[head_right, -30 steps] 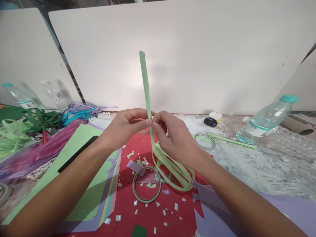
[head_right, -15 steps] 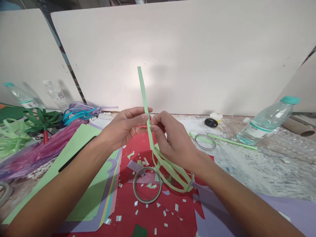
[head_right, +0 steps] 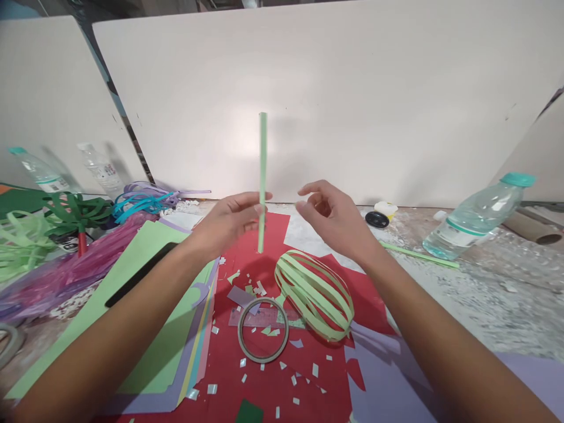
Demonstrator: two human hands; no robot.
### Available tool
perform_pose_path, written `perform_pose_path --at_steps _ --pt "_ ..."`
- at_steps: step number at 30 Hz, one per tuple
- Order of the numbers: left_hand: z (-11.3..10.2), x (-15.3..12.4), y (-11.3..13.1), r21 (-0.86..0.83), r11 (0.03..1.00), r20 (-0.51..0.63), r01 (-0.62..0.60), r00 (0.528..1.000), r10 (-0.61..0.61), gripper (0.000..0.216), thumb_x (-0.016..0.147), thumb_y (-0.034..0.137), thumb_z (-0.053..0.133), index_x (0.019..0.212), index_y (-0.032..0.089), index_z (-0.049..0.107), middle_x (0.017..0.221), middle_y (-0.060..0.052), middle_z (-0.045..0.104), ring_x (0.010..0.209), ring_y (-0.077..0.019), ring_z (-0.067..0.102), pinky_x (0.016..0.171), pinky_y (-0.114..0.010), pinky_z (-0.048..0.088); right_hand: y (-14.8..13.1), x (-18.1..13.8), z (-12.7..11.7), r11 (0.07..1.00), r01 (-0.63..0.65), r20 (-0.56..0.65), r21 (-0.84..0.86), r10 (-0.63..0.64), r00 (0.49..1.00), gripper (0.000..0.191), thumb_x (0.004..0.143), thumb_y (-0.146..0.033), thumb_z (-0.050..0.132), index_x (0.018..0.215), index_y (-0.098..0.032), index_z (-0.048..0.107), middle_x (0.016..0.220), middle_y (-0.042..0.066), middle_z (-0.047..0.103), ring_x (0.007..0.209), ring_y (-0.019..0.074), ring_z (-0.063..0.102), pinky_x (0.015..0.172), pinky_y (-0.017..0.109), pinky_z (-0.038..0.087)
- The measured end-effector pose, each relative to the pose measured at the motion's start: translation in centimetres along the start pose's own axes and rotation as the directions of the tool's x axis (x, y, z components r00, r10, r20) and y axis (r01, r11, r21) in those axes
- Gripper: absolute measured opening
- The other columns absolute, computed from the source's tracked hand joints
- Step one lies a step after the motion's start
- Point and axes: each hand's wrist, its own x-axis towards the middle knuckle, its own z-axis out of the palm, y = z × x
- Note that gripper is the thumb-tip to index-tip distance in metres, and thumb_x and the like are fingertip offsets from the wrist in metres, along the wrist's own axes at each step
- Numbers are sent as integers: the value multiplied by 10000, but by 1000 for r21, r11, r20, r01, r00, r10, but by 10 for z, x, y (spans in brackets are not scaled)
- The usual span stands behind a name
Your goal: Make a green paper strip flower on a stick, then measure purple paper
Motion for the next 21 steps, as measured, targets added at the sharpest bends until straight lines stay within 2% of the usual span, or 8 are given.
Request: perform_pose_path --at_steps 2,5,7,10,13,15,18,21 --pt "11 -3 -3 177 983 70 -46 997 34 207 837 246 628 1020 215 721 945 -26 686 860 -127 602 841 -305 497 3 2 1 993 -45 113 112 32 993 348 861 -423 596 1159 -245 576 729 -16 511 590 123 432 513 255 357" --pt "21 -4 -10 335 939 96 -75 994 45 213 838 290 624 1006 202 721 973 -37 706 898 -155 622 827 -309 498 -2 1 6 983 -37 156 179 9 988 279 865 -452 581 995 -216 650 713 -4 534 600 120 447 546 257 380" --pt "20 -2 -16 371 927 84 -51 996 21 263 846 339 612 1051 198 698 999 -48 707 898 -165 635 800 -311 510 -3 3 5 982 -24 93 186 7 996 256 881 -431 559 810 -200 643 679 -2 529 601 119 462 570 259 390" --pt "16 -1 -27 491 870 83 -41 997 0 335 861 379 581 1140 204 646 1097 -62 682 936 -175 635 816 -329 522 11 12 -8 961 14 -139 276 26 990 259 887 -392 545 718 -202 595 740 13 565 664 128 524 633 267 428" --pt "24 -4 -40 702 692 209 -169 978 27 416 842 400 598 1223 231 591 1266 -64 596 1106 -211 570 932 -376 488 38 25 -28 943 42 -341 329 77 937 211 890 -361 528 738 -218 563 774 23 582 719 146 558 683 287 454" --pt "41 -5 -51 766 546 383 -340 923 37 545 814 421 634 1316 249 511 1388 -70 496 1263 -247 455 1023 -410 427 53 32 -40 956 -10 -380 295 127 916 107 883 -306 519 817 -236 565 648 -13 502 613 137 504 609 278 428" --pt "74 6 -73 782 341 545 -522 838 31 682 778 419 680 1384 241 425 1451 -93 418 1306 -287 395 1022 -432 414 62 34 -52 959 -97 -323 266 183 928 95 872 -289 533 821 -223 580 544 -52 341 492 111 346 493 258 329" --pt "94 28 -94 801 176 578 -573 816 26 361 849 279 586 1206 229 581 1245 -70 593 1143 -256 524 942 -403 439 57 25 -66 967 -223 -192 119 243 951 179 858 -354 583 779 -196 617 555 -33 380 498 104 346 461 256 281"
